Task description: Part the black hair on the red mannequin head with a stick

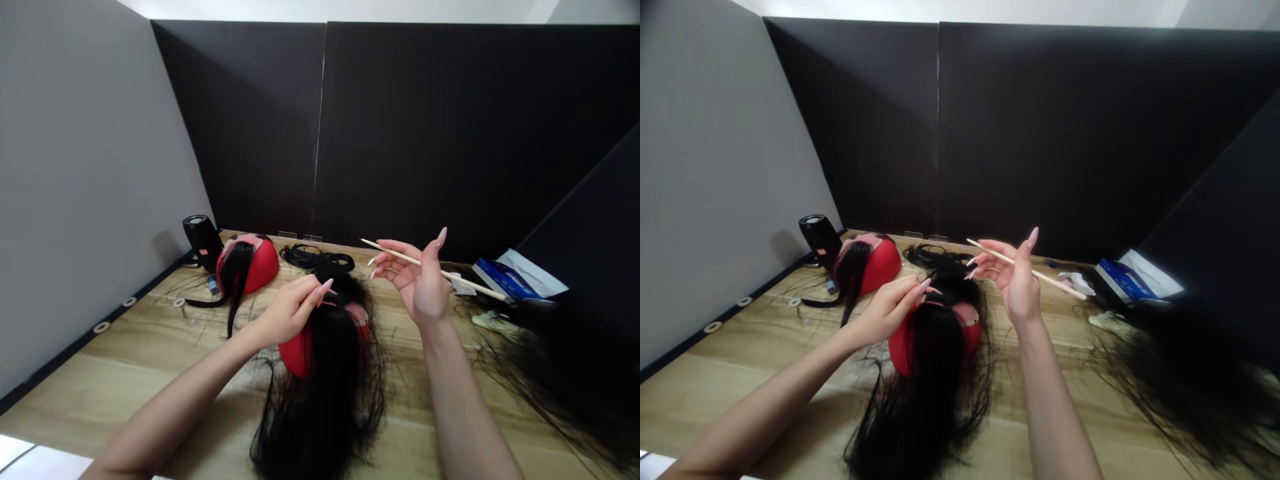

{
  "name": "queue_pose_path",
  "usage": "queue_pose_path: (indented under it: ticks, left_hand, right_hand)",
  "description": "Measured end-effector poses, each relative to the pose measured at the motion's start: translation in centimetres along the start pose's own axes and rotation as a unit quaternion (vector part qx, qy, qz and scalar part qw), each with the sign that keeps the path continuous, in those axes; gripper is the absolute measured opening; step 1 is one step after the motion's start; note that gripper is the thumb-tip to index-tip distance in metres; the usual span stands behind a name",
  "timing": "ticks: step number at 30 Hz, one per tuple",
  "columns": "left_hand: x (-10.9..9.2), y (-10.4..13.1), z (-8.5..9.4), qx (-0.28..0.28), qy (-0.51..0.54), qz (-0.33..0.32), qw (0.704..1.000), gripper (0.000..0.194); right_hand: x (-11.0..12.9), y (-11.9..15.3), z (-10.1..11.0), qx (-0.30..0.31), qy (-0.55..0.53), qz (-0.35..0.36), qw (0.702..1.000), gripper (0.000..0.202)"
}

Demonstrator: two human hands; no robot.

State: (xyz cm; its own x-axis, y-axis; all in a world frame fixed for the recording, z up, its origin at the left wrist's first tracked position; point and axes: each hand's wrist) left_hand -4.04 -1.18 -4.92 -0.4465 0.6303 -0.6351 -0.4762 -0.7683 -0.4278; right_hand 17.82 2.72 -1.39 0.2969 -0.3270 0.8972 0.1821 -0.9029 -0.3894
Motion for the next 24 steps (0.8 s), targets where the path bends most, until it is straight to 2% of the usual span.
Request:
queue_pose_path:
  ticks: [2,6,9,13,17,21,24]
  left_hand:
    - [0.7,0.5,-0.5,-0.001,-0.027,-0.028,0.999,0.035]
    - [1.6,1.4,-1.3,0.046,-0.066,-0.107,0.991,0.03]
    - [2.1,2.0,-2.0,0.07,-0.082,-0.164,0.98,0.023]
    - [2.8,2.6,-2.6,0.075,-0.089,-0.208,0.971,0.018]
    - [3.0,3.0,-2.6,0.071,-0.082,-0.211,0.971,0.018]
    - [2.3,2.9,-2.3,0.06,-0.049,-0.188,0.979,0.02]
    - [1.7,2.8,-1.9,0.028,-0.014,-0.135,0.99,0.027]
  right_hand:
    - [-0.8,0.2,-0.2,-0.003,-0.007,0.007,1.0,0.065]
    - [-2.3,0.9,-1.1,-0.04,-0.028,0.019,0.999,0.038]
    - [-3.2,1.4,-1.8,-0.005,-0.058,-0.009,0.998,0.038]
    - [-4.6,2.0,-2.5,0.06,-0.078,-0.033,0.995,0.039]
    - [-6.4,2.6,-2.9,0.095,-0.013,-0.036,0.995,0.029]
    - [-7.8,3.0,-2.6,0.062,0.024,-0.031,0.997,0.024]
    - [-8.5,3.0,-2.1,0.037,0.011,-0.03,0.999,0.024]
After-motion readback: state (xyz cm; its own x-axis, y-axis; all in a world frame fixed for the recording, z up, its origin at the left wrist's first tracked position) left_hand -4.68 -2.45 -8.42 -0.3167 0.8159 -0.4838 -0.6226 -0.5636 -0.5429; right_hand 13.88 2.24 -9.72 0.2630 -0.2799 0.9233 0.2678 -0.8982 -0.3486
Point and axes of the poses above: each hand's wrist, its own y-axis away from the middle knuckle, its own z-axis out of the back of the hand, x = y × z, and after that the axes turned 9 degrees about x, right-handed
